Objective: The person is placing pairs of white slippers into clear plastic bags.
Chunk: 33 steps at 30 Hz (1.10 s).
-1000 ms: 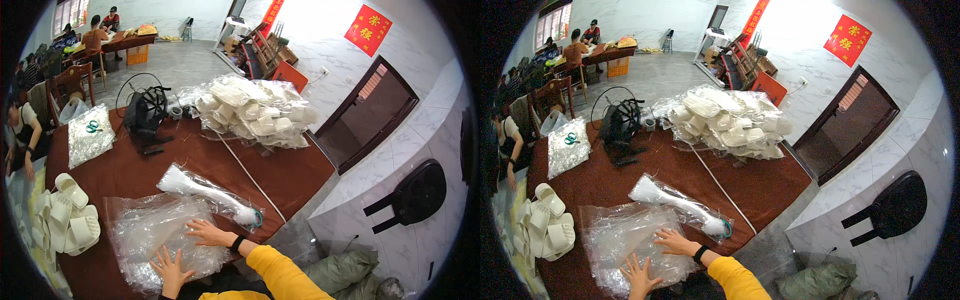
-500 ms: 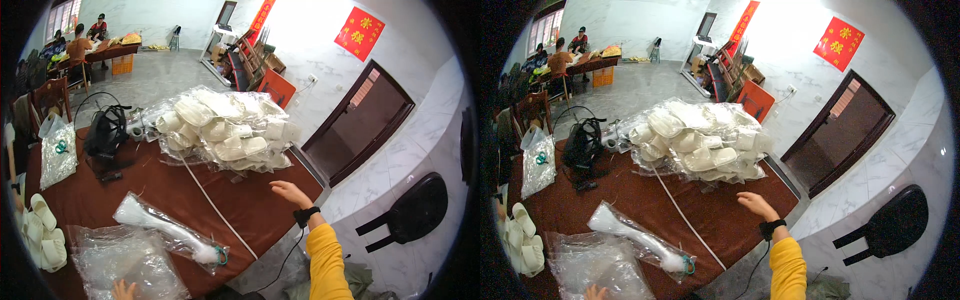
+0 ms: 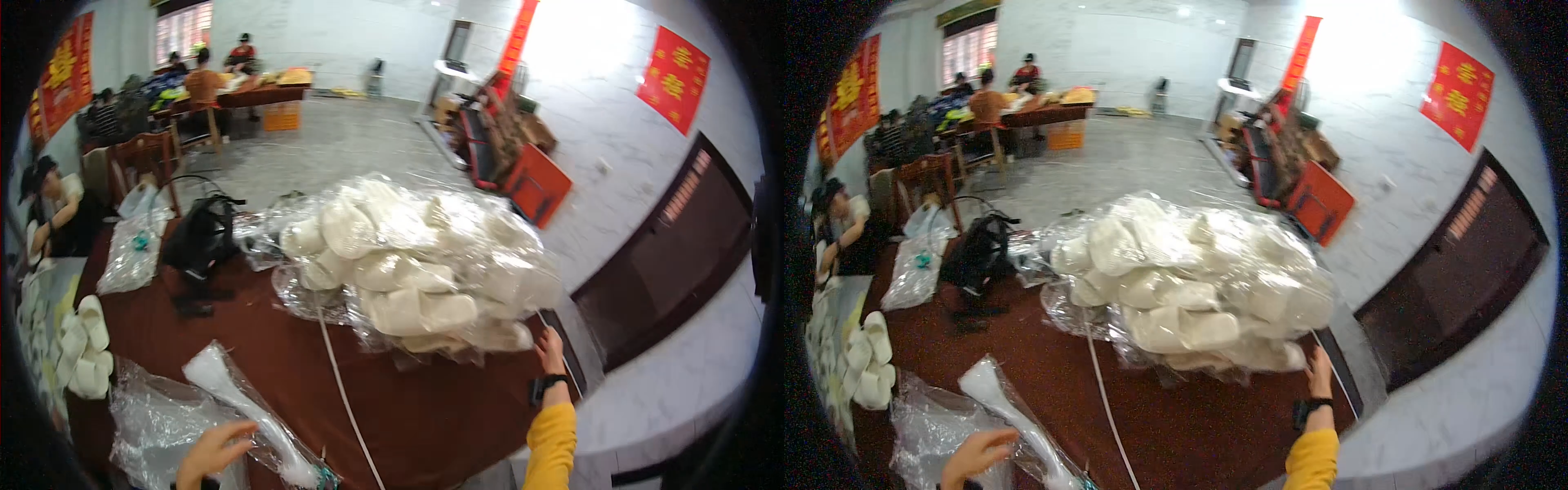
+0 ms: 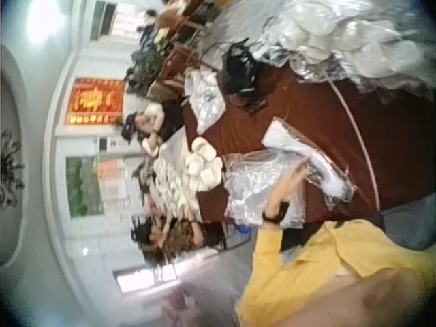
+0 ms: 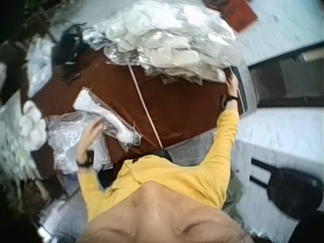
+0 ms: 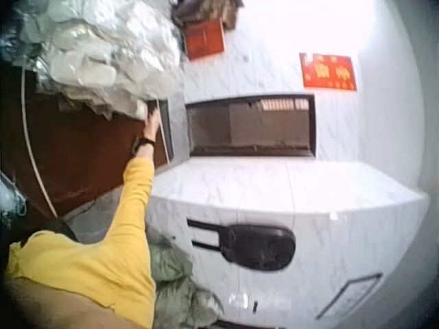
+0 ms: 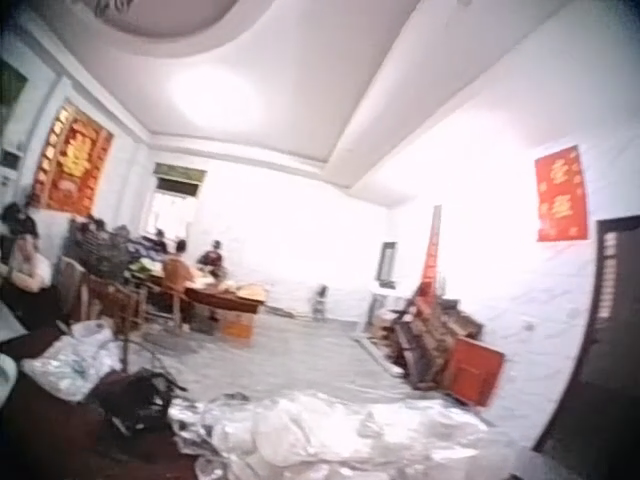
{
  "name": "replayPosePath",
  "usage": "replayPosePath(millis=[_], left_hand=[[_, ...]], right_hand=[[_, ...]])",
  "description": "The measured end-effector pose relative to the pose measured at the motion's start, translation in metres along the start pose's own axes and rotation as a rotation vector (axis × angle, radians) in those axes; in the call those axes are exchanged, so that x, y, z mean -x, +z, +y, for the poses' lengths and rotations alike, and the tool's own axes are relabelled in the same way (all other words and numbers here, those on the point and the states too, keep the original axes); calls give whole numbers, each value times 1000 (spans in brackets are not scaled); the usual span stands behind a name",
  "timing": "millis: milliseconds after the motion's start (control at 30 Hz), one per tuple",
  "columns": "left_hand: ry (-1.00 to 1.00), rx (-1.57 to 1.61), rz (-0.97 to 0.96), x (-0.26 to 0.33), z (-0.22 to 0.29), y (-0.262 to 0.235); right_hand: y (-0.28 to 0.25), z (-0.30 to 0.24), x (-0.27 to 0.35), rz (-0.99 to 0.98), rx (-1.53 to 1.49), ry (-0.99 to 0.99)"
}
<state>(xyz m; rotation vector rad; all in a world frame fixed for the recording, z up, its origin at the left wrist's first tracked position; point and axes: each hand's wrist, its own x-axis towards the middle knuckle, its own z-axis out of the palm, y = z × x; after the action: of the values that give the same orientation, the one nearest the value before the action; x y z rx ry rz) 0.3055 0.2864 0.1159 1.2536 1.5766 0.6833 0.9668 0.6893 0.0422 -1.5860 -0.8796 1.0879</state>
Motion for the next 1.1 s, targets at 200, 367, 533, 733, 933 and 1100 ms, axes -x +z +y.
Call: replayPosePath(millis=[200, 367, 533, 733, 933, 1100], left_hand=[[-135, 349, 297, -192, -1, -37], [-321, 125, 613, -313, -35, -57], [-297, 536, 425, -407, -23, -36], [77, 879, 373, -453, -36, 52], [-203, 1016, 373, -393, -25, 87], [81, 1082, 456, -340, -76, 134]], right_hand=[[-5, 71, -119, -2, 42, -46], [18, 95, -181, -301, -214, -170], [28, 96, -231, -258, -138, -145], [133, 49, -182, -254, 3, -137], [50, 104, -111, -260, 72, -199], [77, 152, -25, -325, 101, -230]])
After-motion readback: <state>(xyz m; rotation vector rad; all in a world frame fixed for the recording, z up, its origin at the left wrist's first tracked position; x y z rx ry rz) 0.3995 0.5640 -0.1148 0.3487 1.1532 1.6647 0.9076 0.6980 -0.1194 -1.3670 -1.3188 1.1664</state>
